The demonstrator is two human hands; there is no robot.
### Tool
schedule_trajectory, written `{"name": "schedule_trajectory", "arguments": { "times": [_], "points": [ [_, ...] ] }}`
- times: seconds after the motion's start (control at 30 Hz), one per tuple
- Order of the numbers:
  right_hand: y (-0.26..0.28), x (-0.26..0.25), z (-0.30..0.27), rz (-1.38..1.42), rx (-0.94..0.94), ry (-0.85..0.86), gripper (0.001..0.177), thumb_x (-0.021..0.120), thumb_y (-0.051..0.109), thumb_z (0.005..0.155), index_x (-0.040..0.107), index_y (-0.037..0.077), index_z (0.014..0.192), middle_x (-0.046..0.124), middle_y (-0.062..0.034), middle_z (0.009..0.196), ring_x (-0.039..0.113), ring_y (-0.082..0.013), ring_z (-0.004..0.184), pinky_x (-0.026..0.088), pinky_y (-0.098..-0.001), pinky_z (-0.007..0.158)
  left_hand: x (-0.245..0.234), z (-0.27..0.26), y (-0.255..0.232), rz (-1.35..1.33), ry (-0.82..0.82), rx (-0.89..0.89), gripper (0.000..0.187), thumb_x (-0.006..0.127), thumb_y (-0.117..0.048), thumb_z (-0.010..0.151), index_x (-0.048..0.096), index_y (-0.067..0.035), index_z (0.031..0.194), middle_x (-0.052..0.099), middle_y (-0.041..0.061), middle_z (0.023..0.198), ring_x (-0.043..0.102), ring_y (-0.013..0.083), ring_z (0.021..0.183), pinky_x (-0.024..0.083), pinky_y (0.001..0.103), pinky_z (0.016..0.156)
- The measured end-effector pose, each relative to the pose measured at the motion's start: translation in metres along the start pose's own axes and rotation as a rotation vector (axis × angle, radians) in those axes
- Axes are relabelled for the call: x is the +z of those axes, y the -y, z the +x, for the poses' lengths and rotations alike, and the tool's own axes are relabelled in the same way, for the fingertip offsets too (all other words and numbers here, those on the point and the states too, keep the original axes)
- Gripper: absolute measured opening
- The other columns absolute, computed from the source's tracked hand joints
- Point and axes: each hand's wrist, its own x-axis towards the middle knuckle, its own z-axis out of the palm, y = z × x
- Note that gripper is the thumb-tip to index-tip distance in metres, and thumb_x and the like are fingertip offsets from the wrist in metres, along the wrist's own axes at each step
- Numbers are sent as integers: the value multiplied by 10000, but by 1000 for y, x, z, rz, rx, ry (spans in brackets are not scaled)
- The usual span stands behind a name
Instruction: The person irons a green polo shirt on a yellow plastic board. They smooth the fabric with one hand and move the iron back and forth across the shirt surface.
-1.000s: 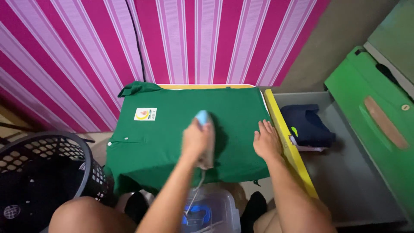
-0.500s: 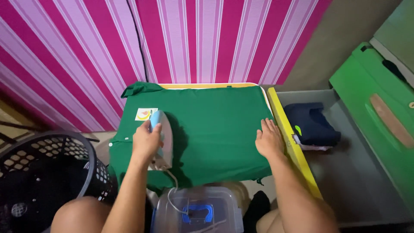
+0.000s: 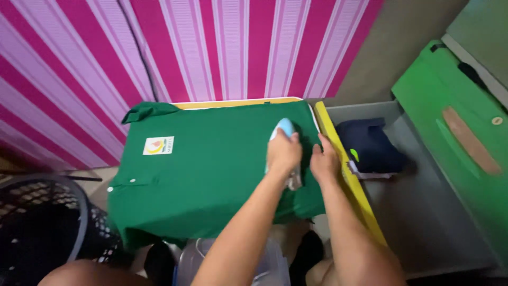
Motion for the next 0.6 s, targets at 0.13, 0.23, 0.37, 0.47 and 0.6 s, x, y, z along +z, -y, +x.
{"name": "schedule_trajectory", "arguments": {
  "times": [0.13, 0.23, 0.37, 0.47, 0.6],
  "points": [
    [-42, 24, 17, 281, 4, -39, 409, 506, 159, 986, 628, 46, 1360, 665, -207, 1339, 640, -354, 1253, 468, -448, 1087, 27, 15, -24, -12, 69, 41, 461, 611, -357, 958, 577, 20, 1222, 700, 323, 1064, 675, 497, 1029, 529, 557, 904],
    [-43, 24, 15, 72, -43, -20, 447, 487, 142, 974, 635, 58, 1388, 660, -224, 1332, 623, -373, 1271, 472, -438, 1101, 32, 33, -21, -6, 58, 28, 474, 580, -364, 993, 546, 38, 1243, 703, 326, 1056, 680, 498, 1013, 530, 564, 889],
    [-40, 25, 4, -139, -345, 41, 445, 482, 189, 1013, 568, 20, 1415, 547, -217, 1484, 481, -369, 1412, 347, -449, 1188, 17, 67, 10, 40, 12, 137, 462, 592, -356, 970, 588, 44, 1202, 702, 316, 1064, 681, 491, 1020, 543, 555, 881],
    [-15, 15, -5, -316, -313, 169, 512, 465, 295, 1033, 490, 56, 1485, 421, -188, 1577, 356, -338, 1480, 251, -441, 1220, -27, 99, 53, 62, -38, 199, 450, 621, -368, 952, 629, 36, 1150, 701, 299, 1059, 680, 483, 1018, 553, 551, 861],
    [1, 12, -6, -525, -235, 299, 613, 377, 428, 1050, 357, 115, 1577, 260, -137, 1663, 219, -282, 1539, 134, -415, 1258, -103, 142, 113, 183, -86, 178, 413, 668, -382, 940, 688, 1, 1096, 739, 258, 998, 719, 442, 954, 554, 534, 832]
  ]
}}
